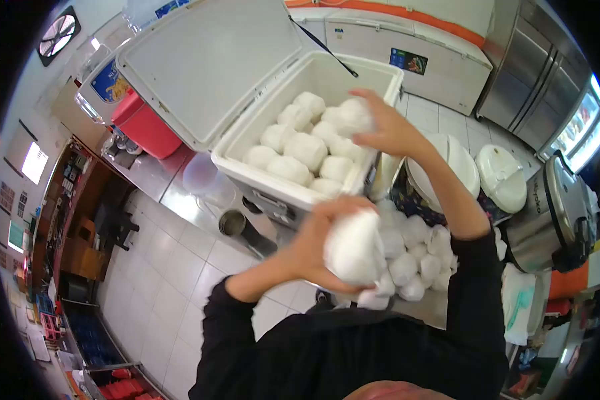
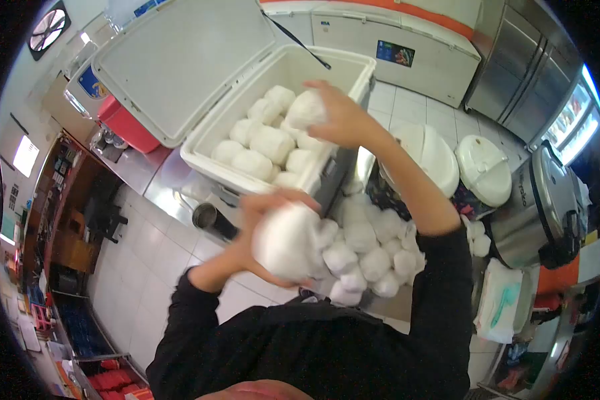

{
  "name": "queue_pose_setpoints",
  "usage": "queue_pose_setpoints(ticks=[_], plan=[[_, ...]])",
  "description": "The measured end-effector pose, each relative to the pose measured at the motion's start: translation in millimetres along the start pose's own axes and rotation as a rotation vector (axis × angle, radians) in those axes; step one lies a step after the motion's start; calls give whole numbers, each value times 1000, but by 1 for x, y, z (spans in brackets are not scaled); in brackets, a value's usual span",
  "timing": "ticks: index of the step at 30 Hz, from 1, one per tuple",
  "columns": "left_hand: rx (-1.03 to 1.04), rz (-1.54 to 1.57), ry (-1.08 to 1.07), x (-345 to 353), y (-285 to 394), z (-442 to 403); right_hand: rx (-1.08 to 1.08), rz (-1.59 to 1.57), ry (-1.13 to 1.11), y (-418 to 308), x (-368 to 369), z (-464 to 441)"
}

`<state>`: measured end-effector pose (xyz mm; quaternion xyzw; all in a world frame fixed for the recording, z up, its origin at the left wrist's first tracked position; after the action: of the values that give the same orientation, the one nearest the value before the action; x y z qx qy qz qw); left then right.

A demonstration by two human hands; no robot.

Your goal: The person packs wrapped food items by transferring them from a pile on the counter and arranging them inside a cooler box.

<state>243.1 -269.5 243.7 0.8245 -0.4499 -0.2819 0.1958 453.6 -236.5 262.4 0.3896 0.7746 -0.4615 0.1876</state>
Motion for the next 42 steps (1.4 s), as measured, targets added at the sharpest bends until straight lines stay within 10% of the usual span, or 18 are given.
queue_pose_setpoints(ticks=[3, 9, 14, 21, 25, 31, 42], plan=[[-112, -750, -17, -104, 5, -71, 364, 35, -209, 86, 58, -76], [-503, -1042, -209, -185, -155, -171, 450, 97, -383, 130, 110, -92], [-556, -1105, -561, -154, -295, -188, 507, 118, -681, 101, 85, -82], [-311, -791, -935, -68, -379, -159, 331, -7, -543, -10, -2, -4], [-511, -772, -1090, -55, -397, -136, 422, -75, -449, -33, -25, 39], [-771, -789, -1145, -56, -398, -134, 468, -60, -376, -36, -26, 73], [14, -864, -729, -82, -155, -148, 917, 54, -162, 3, -49, 262]])
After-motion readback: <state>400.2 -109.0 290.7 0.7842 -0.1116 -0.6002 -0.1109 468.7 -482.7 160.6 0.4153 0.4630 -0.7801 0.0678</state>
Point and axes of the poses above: each hand's wrist, its own z-axis away from the middle knuckle, its own x-axis out of the palm, y = z × x, the point moved 7 cm from there along -z, towards the middle knuckle, and after that the axes turned 9 degrees about -z, right-handed, at the moved point
